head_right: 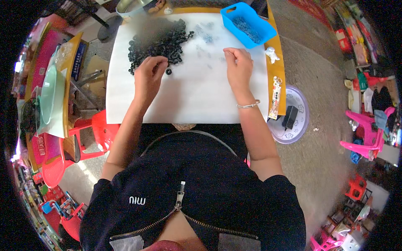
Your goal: The recorder is manually assembling small black plastic components by inserting tiny metal pins or beads.
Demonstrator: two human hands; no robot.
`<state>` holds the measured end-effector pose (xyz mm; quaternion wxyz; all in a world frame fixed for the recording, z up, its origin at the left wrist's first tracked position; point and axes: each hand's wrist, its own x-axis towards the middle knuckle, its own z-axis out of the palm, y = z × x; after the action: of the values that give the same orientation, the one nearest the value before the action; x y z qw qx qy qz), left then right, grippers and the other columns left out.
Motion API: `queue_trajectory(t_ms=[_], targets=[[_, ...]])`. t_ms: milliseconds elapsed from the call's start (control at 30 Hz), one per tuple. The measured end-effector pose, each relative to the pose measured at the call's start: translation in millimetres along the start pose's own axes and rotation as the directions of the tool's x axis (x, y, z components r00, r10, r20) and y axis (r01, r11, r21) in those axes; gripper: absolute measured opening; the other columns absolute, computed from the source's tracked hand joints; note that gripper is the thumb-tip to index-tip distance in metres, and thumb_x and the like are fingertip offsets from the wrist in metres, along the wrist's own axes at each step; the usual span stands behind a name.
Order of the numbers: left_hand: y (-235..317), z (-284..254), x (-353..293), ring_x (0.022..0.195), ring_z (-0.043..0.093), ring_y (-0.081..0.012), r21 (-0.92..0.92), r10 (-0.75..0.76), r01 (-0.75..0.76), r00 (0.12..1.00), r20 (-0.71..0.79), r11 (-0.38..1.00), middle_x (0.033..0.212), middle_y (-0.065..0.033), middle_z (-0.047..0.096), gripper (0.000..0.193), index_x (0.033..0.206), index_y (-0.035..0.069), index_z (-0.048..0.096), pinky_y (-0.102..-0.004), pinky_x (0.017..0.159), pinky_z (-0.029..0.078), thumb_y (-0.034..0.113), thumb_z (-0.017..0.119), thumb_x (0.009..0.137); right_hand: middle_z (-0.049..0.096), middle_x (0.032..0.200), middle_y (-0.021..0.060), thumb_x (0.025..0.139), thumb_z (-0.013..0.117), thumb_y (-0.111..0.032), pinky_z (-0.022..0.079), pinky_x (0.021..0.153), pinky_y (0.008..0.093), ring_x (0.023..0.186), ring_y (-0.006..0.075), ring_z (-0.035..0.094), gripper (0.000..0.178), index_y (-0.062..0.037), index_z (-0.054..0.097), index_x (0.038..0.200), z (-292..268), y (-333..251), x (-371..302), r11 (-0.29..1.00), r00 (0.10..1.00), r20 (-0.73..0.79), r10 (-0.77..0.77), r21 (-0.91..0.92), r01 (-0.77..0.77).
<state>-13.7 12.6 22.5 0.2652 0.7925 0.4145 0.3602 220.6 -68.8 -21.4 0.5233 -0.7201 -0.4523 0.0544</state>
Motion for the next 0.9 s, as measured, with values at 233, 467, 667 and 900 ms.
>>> queue_trajectory(t_ms=[233,467,667,900], targets=[[-19,-1,-17,0.069,0.060,-0.0269,0.054,-0.117,0.117,0.993,-0.004,0.992,0.082,-0.0110,0.062,0.013,0.090,0.006,0.067,-0.0360,0.063,0.046,0.016,0.062,0.083,0.062,0.079,0.0012,0.083,0.062,-0.016,0.039,0.075,0.0305,0.077,0.0156,0.054,0.009,-0.0111,0.070,0.085,-1,3,3,0.999,1.000,0.017,0.013,0.044,-0.014],[-8,8,-18,0.078,0.061,-0.0299,0.169,-0.092,0.072,0.989,0.113,0.983,0.090,-0.0099,0.062,0.015,0.092,0.008,0.067,-0.0400,0.069,0.048,0.016,0.063,0.080,0.062,0.079,0.0015,0.083,0.062,-0.015,0.041,0.073,0.0295,0.076,0.0159,0.054,0.009,-0.0105,0.070,0.085,-3,4,3,0.999,1.000,0.022,0.014,0.029,-0.015],[-14,8,-28,0.074,0.060,-0.0214,0.021,-0.095,0.093,0.990,0.102,0.995,0.089,-0.0084,0.063,0.017,0.096,0.005,0.066,-0.0340,0.068,0.048,0.012,0.063,0.081,0.062,0.079,0.0021,0.083,0.063,-0.015,0.042,0.072,0.0293,0.075,0.0161,0.054,0.009,-0.0101,0.070,0.085,-2,3,0,0.998,0.999,0.036,0.024,0.060,-0.026],[-18,-1,-25,0.072,0.054,-0.0100,-0.802,-0.297,0.550,0.825,0.481,0.232,0.091,-0.0061,0.062,0.019,0.107,0.000,0.061,-0.0222,0.063,0.044,0.006,0.057,0.089,0.063,0.081,0.0044,0.083,0.062,-0.014,0.044,0.071,0.0299,0.075,0.0170,0.055,0.011,-0.0078,0.070,0.087,-3,2,2,0.998,0.998,0.038,0.045,0.041,-0.046]])
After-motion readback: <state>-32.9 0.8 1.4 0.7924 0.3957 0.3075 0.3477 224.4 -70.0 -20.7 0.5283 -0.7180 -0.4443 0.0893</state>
